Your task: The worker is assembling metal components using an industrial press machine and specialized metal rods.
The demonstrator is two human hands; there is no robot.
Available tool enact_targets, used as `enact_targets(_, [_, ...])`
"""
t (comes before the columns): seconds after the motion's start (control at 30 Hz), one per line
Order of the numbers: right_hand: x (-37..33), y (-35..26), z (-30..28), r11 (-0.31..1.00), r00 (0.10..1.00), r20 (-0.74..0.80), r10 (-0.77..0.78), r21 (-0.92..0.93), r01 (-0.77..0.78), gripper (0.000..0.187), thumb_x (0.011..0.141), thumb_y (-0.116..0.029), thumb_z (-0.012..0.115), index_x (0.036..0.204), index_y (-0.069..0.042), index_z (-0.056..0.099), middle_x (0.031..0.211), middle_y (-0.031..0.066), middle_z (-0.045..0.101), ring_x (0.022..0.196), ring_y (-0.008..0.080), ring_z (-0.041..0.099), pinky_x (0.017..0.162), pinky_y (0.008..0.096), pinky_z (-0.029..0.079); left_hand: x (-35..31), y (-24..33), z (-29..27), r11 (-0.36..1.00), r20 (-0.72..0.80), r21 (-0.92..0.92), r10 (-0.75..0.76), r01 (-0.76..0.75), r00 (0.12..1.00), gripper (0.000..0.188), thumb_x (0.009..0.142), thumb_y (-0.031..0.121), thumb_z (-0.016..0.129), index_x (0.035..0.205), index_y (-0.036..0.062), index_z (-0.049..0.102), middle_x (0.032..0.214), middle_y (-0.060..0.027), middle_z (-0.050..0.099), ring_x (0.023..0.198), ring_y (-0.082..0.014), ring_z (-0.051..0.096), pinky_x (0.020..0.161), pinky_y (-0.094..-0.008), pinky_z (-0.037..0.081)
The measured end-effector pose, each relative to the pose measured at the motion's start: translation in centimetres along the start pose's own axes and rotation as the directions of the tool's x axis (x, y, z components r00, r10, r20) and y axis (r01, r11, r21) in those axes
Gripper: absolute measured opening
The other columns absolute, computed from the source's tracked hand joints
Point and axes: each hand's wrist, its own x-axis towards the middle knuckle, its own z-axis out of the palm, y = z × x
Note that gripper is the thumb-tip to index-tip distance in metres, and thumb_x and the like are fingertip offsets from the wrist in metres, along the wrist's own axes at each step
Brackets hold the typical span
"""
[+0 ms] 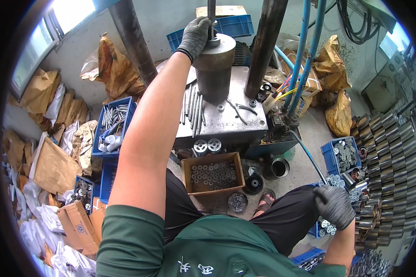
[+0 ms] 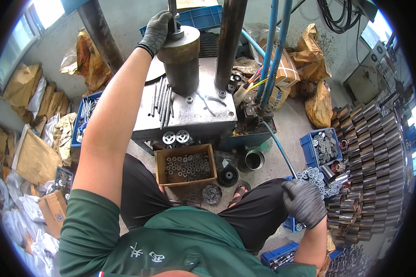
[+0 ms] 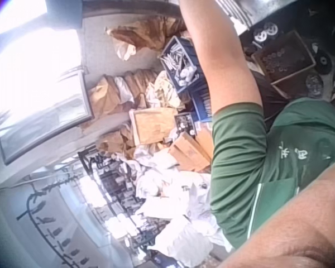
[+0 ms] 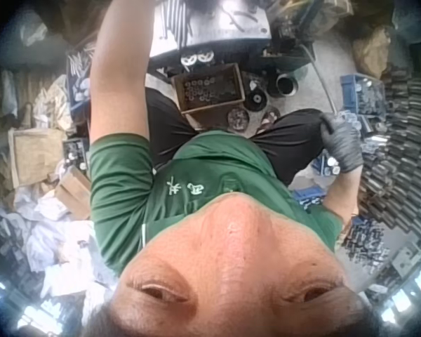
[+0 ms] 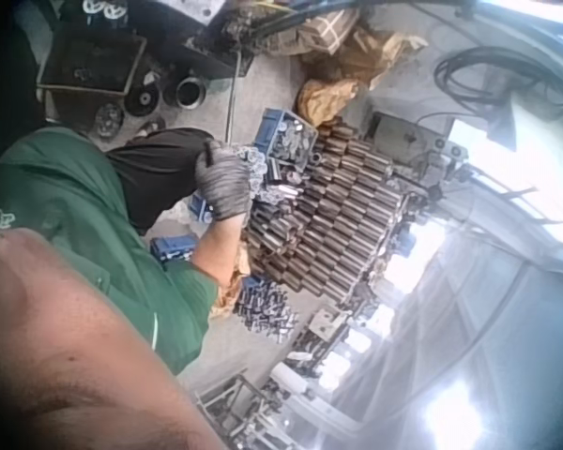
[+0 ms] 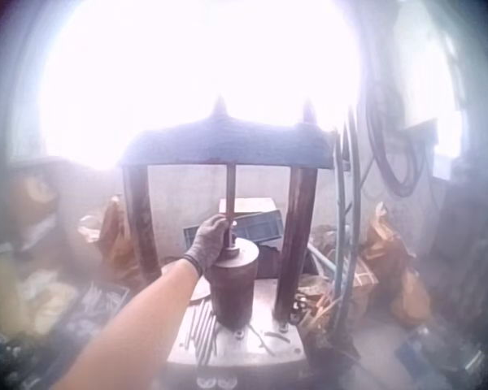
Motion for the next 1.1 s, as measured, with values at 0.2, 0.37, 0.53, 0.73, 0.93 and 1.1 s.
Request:
enact_targets(0.2, [0.4,-0.1,-0.3,0.998,0.979,-0.205,-0.006,0.06,0.018,0.026,0.083,-0.011,0.066,0.107,-0.004,0.072,0.095,0.0199,0.072,0.085,0.04,0.07,0.079,0.0478,0.056,0.1,-0.2,-0.3,1.0,-0.02,0.018,-0.004,0.004,1.0,0.027,0.104,0.021,0.049,0.114,0.0018,0.065,0.086,-0.0122,0.071,0.076,-0.0193,0.07,0.077,-0.0319,0.059])
enact_targets(0.37, [0.4,-0.9,-1.3,0.99,0.97,-0.236,0.062,0.141,-0.029,0.027,0.084,-0.013,0.065,0.109,-0.004,0.072,0.098,0.0209,0.072,0.089,0.0395,0.07,0.08,0.047,0.057,-0.1,-0.1,0.2,0.999,-0.011,0.052,0.009,-0.009,1.0,0.027,0.103,0.02,0.049,0.115,0.0011,0.065,0.088,-0.0142,0.073,0.079,-0.0218,0.072,0.08,-0.0334,0.059])
enact_targets(0.53, [0.3,0.2,-0.3,0.998,0.993,-0.115,0.014,0.07,-0.006,0.027,0.084,-0.01,0.065,0.109,-0.004,0.072,0.099,0.0208,0.072,0.089,0.0397,0.07,0.081,0.0469,0.057,0.4,-0.6,-0.9,0.995,0.003,0.088,0.046,-0.047,0.999,0.027,0.102,0.019,0.049,0.116,0.0009,0.064,0.088,-0.0147,0.073,0.08,-0.0227,0.072,0.08,-0.0339,0.059])
enact_targets(0.73, [0.6,-0.2,-1.0,0.989,0.957,-0.288,0.027,0.145,0.015,0.028,0.083,-0.007,0.065,0.11,-0.004,0.071,0.099,0.0198,0.072,0.089,0.0394,0.07,0.081,0.0468,0.057,0.2,-0.4,-0.1,1.0,-0.017,0.017,-0.011,0.011,1.0,0.025,0.102,0.017,0.049,0.115,0.0011,0.064,0.091,-0.0146,0.073,0.081,-0.0224,0.072,0.081,-0.034,0.06])
enact_targets(0.93, [0.3,0.0,-1.0,0.996,0.98,-0.196,0.012,0.089,0.006,0.025,0.085,-0.005,0.064,0.108,-0.004,0.071,0.098,0.019,0.071,0.089,0.039,0.07,0.08,0.0464,0.056,0.1,-0.2,-0.3,0.999,-0.008,-0.032,-0.012,0.012,1.0,0.024,0.102,0.015,0.05,0.115,0.0016,0.064,0.093,-0.0135,0.072,0.081,-0.0216,0.072,0.081,-0.0334,0.06])
enact_targets(1.1, [2.4,1.3,-2.3,0.993,0.862,-0.496,-0.11,-0.016,0.117,0.022,0.086,-0.004,0.067,0.107,-0.007,0.07,0.091,0.017,0.07,0.081,0.0398,0.069,0.074,0.0474,0.056,-0.4,0.2,0.3,0.994,-0.004,-0.109,-0.011,0.011,1.0,0.028,0.099,0.019,0.054,0.115,0.0014,0.069,0.086,-0.009,0.07,0.078,-0.0159,0.068,0.073,-0.0301,0.057])
